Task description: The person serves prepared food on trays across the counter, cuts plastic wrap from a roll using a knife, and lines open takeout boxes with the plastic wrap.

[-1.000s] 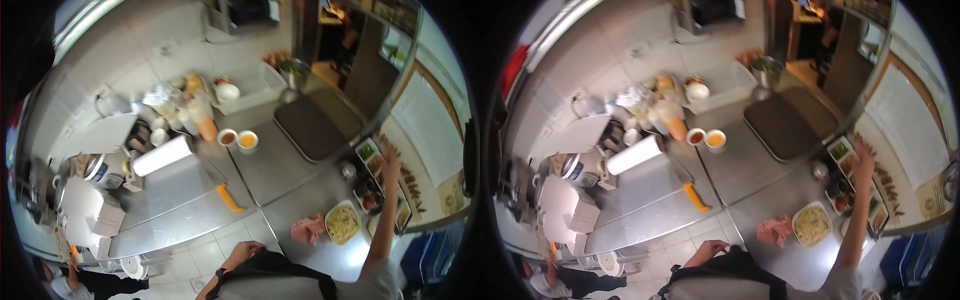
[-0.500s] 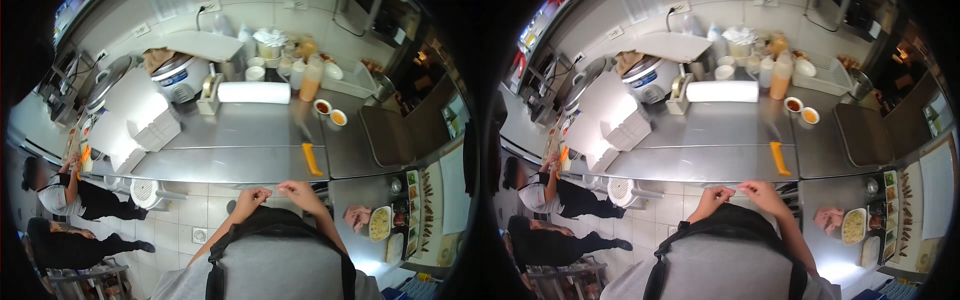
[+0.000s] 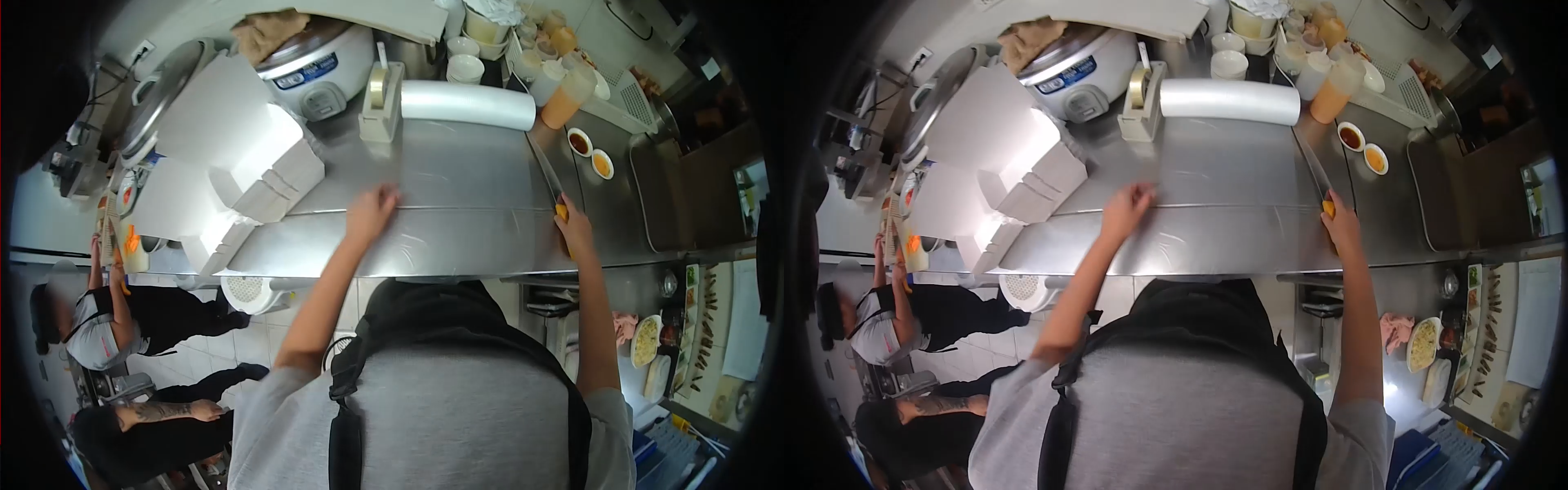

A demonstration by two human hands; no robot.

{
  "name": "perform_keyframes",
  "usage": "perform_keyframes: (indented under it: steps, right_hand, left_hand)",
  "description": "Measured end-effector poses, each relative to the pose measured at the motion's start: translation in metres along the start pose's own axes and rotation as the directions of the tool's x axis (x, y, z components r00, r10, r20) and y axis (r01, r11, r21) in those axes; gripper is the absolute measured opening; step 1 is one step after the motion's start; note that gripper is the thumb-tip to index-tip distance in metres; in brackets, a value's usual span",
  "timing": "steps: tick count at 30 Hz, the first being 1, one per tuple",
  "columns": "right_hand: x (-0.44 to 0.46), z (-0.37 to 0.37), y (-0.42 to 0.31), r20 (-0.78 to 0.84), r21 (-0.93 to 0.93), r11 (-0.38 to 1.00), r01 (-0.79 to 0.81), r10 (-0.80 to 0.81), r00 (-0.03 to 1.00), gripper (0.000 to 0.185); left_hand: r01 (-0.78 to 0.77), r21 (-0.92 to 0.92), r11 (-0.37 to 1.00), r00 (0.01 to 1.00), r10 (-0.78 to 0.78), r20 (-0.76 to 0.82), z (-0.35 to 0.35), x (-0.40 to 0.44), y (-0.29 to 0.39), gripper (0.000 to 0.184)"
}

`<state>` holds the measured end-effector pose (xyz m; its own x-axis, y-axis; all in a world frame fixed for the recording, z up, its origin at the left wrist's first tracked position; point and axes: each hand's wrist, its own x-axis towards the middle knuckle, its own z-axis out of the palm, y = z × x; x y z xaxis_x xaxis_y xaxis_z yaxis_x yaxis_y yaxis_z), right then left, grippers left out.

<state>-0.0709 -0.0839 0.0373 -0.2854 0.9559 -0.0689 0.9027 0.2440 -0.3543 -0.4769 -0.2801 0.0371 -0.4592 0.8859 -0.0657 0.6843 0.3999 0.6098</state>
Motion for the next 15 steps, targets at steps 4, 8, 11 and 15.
perform_keyframes:
  steps: [4, 8, 11, 15]
  right_hand:
    - [0.005, 0.001, 0.023, 0.010, -0.007, 0.998, -0.055, 0.055, 0.998, 0.048]
    - [-0.006, 0.004, 0.092, -0.061, 0.137, 0.979, -0.148, 0.157, 0.986, 0.046]
    - [-0.032, -0.015, 0.121, -0.237, 0.133, 0.990, -0.041, 0.072, 0.969, 0.047]
    - [-0.006, -0.088, 0.038, 0.233, 0.157, 0.987, 0.040, -0.076, 0.969, 0.035]
  left_hand:
    - [-0.152, 0.159, 0.976, 0.971, 0.177, -0.159, 0.022, 0.064, 0.000, 0.038]
    - [-0.045, 0.164, 0.985, 0.935, 0.100, -0.339, 0.041, 0.067, 0.006, 0.037]
    - [0.071, 0.115, 0.991, 0.883, -0.009, -0.469, 0.055, 0.072, 0.010, 0.035]
    - [0.169, 0.030, 0.985, 0.833, -0.127, -0.538, 0.066, 0.080, 0.019, 0.029]
